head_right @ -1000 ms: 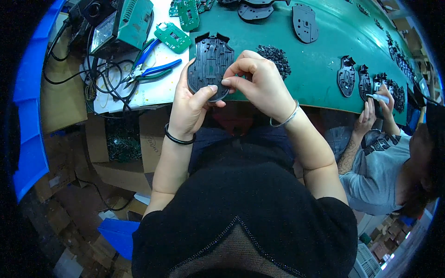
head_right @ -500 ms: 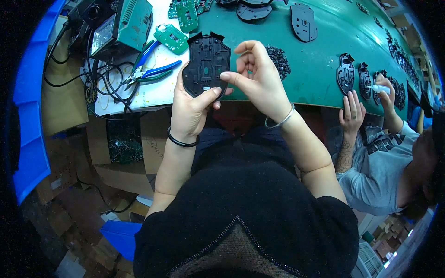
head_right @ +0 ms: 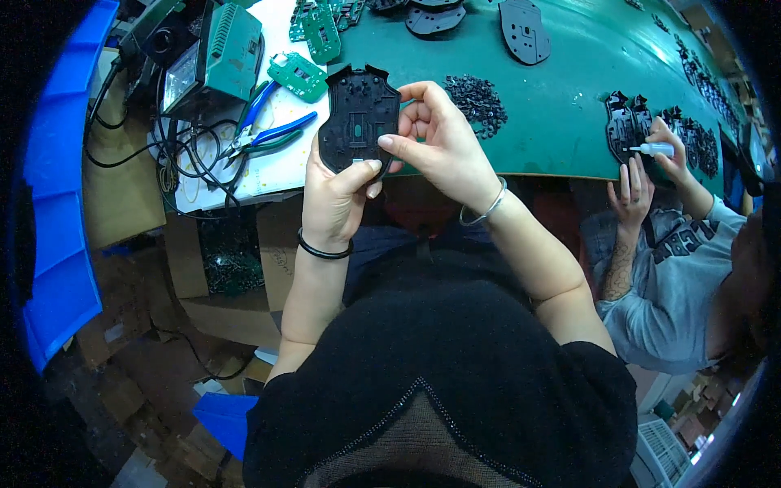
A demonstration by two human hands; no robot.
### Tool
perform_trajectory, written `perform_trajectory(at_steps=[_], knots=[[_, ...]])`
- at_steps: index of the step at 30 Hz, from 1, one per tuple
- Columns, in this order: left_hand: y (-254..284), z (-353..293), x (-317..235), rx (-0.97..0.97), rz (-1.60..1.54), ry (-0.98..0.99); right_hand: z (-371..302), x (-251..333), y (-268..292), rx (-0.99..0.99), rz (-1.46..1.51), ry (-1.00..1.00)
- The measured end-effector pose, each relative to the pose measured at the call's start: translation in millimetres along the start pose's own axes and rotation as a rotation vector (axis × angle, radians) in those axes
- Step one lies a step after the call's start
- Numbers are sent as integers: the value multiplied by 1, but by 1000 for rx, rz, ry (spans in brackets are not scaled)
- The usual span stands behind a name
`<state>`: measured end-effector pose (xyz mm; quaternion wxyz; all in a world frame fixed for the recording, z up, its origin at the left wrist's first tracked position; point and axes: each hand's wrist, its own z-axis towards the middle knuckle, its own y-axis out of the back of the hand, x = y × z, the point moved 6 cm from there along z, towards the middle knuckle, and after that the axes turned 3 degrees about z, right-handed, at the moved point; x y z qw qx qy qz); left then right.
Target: The person assembles plastic housings and circuit boards for electronic peripherals by hand, taking electronic components from a cardboard box and fitting them together.
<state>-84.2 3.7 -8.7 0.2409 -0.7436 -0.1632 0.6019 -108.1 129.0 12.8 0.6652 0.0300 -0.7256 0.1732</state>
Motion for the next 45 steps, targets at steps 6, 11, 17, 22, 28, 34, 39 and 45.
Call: perform_trajectory(at_steps=[6, 11, 17, 22, 28, 34, 39, 45], knots=[[-3, 0, 3, 33, -24, 45, -3, -2, 5, -29, 49, -20], [-6, 1, 2, 42, 17, 34, -6, -1, 5, -47, 65, -14], [-6, 0, 2, 44, 0, 30, -7, -3, 4, -24, 126, -16], [-8, 1, 2, 46, -8, 9, -8, -4, 6, -19, 115, -23], [-5, 3, 3, 42, 5, 6, -9, 1, 1, -42, 98, 10], [-6, 2, 1, 34, 14, -2, -9, -3, 3, -45, 97, 25], [-5, 1, 2, 28, -11, 3, -11, -2, 0, -56, 94, 36], [-9, 3, -2, 30, 18, 42, -10, -13, 7, -71, 160, -40]])
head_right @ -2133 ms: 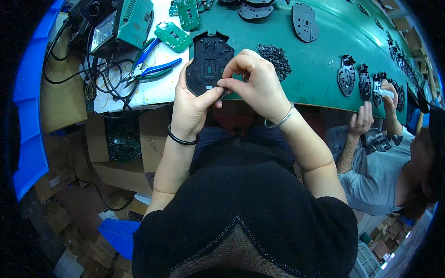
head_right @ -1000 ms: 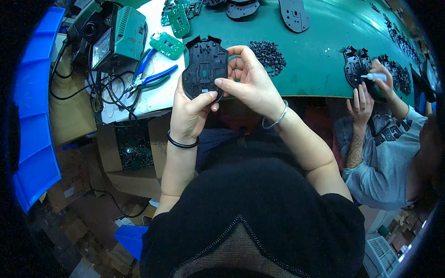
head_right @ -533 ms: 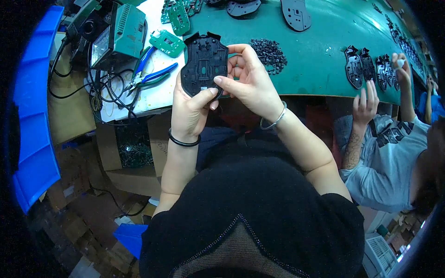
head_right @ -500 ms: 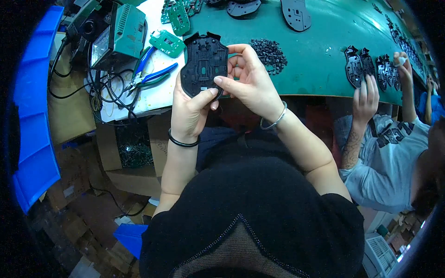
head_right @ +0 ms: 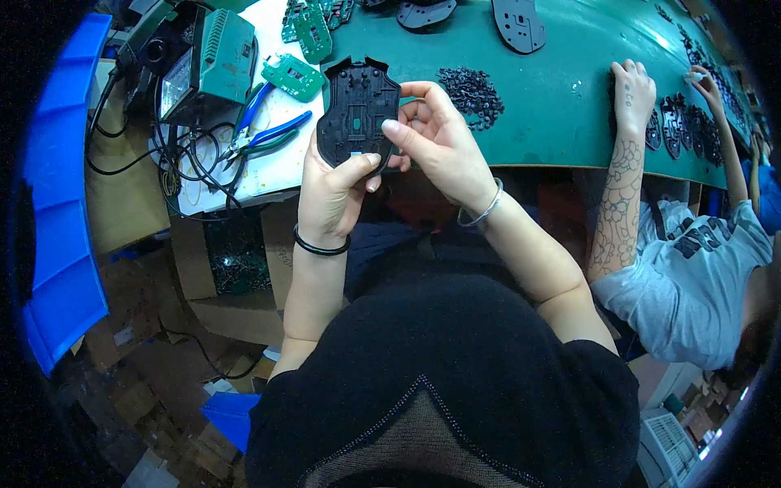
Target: The person assembles plastic housings and circuit boards for electronic peripherals by hand, taking electronic components from a cardboard box and fitting them together.
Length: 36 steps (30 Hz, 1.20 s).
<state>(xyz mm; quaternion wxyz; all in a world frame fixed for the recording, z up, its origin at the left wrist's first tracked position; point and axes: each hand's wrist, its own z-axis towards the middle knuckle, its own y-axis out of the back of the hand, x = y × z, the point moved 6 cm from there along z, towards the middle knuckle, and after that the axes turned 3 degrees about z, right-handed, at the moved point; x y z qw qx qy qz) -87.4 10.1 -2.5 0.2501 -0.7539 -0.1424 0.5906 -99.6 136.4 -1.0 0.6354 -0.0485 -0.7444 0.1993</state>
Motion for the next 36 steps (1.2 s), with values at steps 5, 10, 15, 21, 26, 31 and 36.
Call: perform_trajectory(at_steps=[5, 10, 15, 21, 26, 31, 36], knots=[[-3, 2, 4, 7, -8, 20, 1, 3, 4, -36, 8, 32], [-5, 4, 12, -56, 90, 2, 2, 9, 8, -105, -30, 66], [-24, 2, 18, 64, 141, 105, 7, 60, 75, -313, -429, 301], [-7, 13, 27, 46, 168, 117, 0, 94, 215, -441, -1063, 84], [-5, 20, 29, 14, 166, 113, 15, 108, 207, -627, -1422, 155], [-10, 23, 26, 8, 147, 133, 87, 113, 143, -590, -1677, 259], [-13, 28, 23, 2, 150, 103, 124, 117, 199, -634, -1470, 149]])
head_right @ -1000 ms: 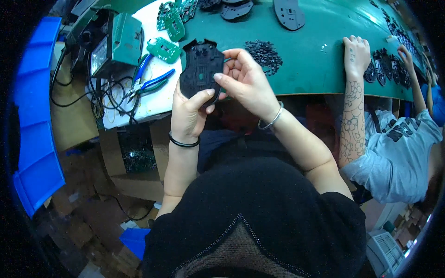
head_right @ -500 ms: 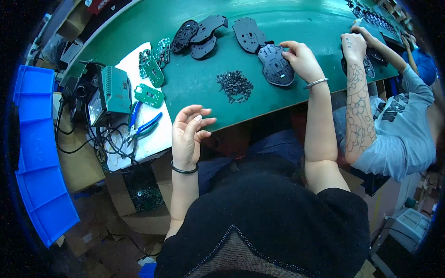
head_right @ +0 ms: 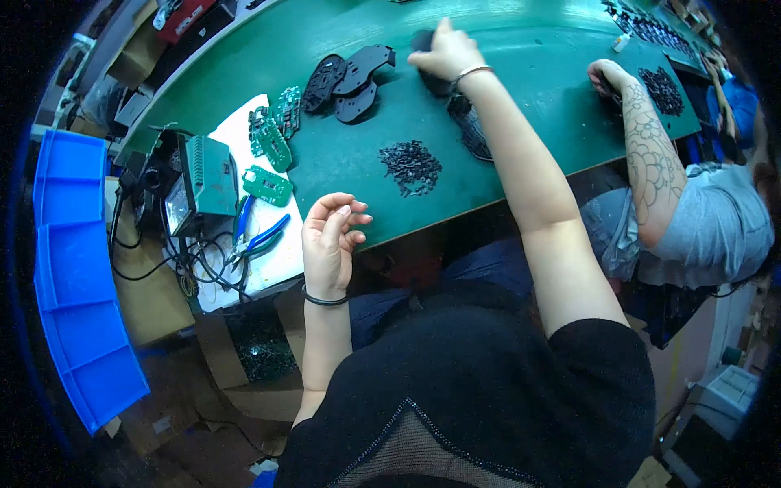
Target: The person assembles plastic housings and circuit boards for electronic peripherals by hand, taking electronic components from a cardboard box and fitting them together.
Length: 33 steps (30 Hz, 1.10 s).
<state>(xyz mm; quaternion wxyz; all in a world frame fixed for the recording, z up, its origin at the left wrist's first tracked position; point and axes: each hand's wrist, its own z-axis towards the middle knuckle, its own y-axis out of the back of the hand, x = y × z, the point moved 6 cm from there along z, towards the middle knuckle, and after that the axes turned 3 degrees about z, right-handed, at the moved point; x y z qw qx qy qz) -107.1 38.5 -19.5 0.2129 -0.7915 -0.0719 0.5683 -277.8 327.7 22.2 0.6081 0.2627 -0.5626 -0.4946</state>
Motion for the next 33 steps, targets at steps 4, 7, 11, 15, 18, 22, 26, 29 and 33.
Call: perform_trajectory(at_steps=[4, 7, 11, 15, 18, 22, 26, 29, 33], knots=[[8, 2, -1, 2, 17, -16, -29, 21, 29, 101, 956, -46], [-5, 7, -5, 50, -109, 56, -91, 90, 12, 585, 1479, 191], [-13, 6, 6, 240, -509, 190, -151, 140, -5, 910, 1471, 239], [20, -3, -3, -36, -255, -14, -112, 108, 2, 421, 528, 419], [21, -8, -9, -37, -271, -71, -111, 98, -19, 429, 280, 491], [24, -14, -10, -57, -259, -64, -117, 100, -28, 381, 292, 545], [26, -16, -11, -50, -274, -41, -116, 106, -25, 319, 411, 525], [22, -12, -12, 19, -242, -71, -115, 102, -14, 274, 469, 437], [19, -11, -7, 43, -255, -67, -117, 94, -17, 301, 458, 378]])
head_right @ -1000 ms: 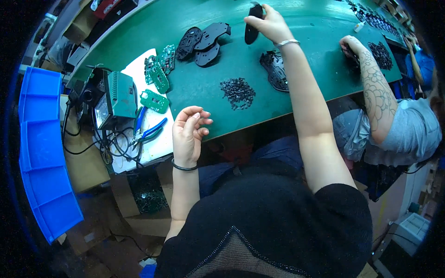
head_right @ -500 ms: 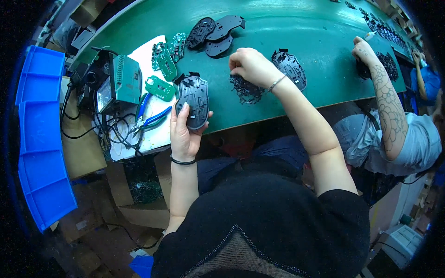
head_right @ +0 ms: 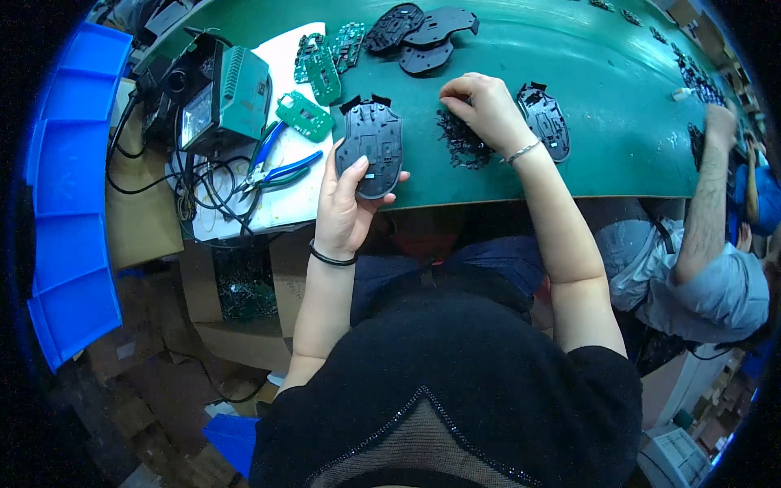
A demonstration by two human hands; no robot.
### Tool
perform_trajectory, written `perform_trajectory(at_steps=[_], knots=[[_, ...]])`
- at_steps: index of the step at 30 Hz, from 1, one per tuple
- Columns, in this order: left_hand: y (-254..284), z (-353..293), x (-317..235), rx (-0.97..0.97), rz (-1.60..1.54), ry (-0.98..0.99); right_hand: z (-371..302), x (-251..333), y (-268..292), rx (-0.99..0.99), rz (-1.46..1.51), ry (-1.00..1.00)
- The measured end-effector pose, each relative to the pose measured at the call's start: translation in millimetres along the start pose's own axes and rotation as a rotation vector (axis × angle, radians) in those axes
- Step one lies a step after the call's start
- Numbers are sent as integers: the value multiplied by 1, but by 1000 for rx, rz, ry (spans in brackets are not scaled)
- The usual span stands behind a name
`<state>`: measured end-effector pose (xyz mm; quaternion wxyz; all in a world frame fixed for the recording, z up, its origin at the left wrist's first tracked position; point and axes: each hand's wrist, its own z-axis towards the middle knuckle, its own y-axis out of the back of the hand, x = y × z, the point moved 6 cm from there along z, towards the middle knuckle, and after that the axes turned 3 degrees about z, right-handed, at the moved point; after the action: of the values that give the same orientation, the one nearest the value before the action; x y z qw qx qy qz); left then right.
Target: The person assembles plastic housings and circuit boards for electronic peripherals by hand, taking electronic components from a cardboard box and fitting them together.
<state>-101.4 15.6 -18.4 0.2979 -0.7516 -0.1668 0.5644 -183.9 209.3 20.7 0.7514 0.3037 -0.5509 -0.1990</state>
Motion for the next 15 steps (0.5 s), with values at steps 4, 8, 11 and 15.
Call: perform_trajectory(at_steps=[4, 8, 11, 15], knots=[[2, -2, -1, -19, 36, -15, -6, 18, -1, 32, 77, 74], [0, -2, -1, 6, 70, -24, -27, 55, -14, 229, 484, -22], [-5, -2, -1, 28, 71, -33, -38, 72, -25, 228, 320, 125], [-6, -4, -1, 15, 82, -63, -41, 79, -30, 200, 217, 260]])
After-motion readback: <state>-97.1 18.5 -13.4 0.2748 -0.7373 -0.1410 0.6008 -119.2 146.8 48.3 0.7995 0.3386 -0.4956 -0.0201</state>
